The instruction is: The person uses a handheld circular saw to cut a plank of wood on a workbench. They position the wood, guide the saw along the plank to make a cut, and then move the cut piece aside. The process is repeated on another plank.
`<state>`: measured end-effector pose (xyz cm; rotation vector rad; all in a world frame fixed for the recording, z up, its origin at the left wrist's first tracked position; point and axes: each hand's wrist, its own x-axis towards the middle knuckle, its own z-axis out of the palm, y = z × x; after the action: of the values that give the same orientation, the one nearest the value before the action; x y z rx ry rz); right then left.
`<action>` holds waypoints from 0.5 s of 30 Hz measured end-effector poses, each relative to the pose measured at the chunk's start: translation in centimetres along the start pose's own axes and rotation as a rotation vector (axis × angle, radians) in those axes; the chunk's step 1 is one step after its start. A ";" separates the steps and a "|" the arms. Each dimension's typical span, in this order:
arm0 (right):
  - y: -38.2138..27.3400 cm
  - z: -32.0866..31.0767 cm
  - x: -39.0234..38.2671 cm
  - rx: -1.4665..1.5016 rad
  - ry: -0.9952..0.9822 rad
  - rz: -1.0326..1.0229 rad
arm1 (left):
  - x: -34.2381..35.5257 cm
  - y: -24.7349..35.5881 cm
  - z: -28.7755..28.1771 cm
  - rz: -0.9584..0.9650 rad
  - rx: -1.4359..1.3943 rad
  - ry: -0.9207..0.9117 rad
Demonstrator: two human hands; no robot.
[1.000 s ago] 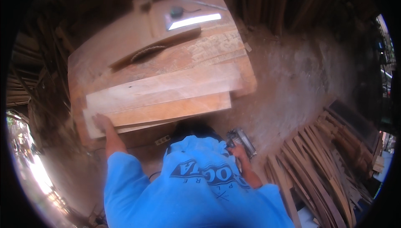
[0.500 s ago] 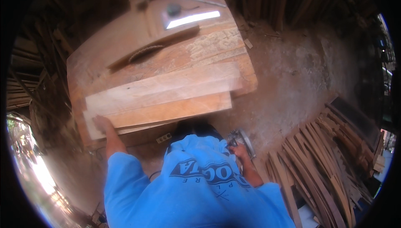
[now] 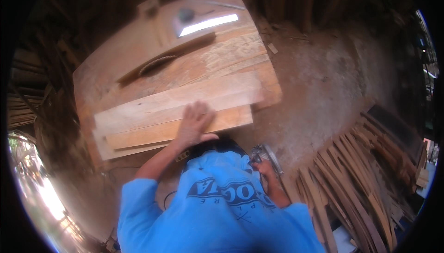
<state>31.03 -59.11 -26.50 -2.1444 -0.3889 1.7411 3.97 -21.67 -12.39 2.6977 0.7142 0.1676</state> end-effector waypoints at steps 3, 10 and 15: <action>0.3 0.0 0.6 -0.056 0.017 -0.071 | 2.5 2.4 0.3 0.000 0.044 -0.122; 1.3 0.6 0.8 0.054 0.001 0.032 | 2.9 1.8 -0.2 0.019 0.037 -0.197; 0.1 0.3 0.2 0.060 0.022 0.048 | 3.0 1.8 -0.1 0.026 0.021 -0.205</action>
<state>30.80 -59.13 -26.74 -2.1452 -0.2774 1.7315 7.39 -21.63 -11.61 2.6936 0.6223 -0.1089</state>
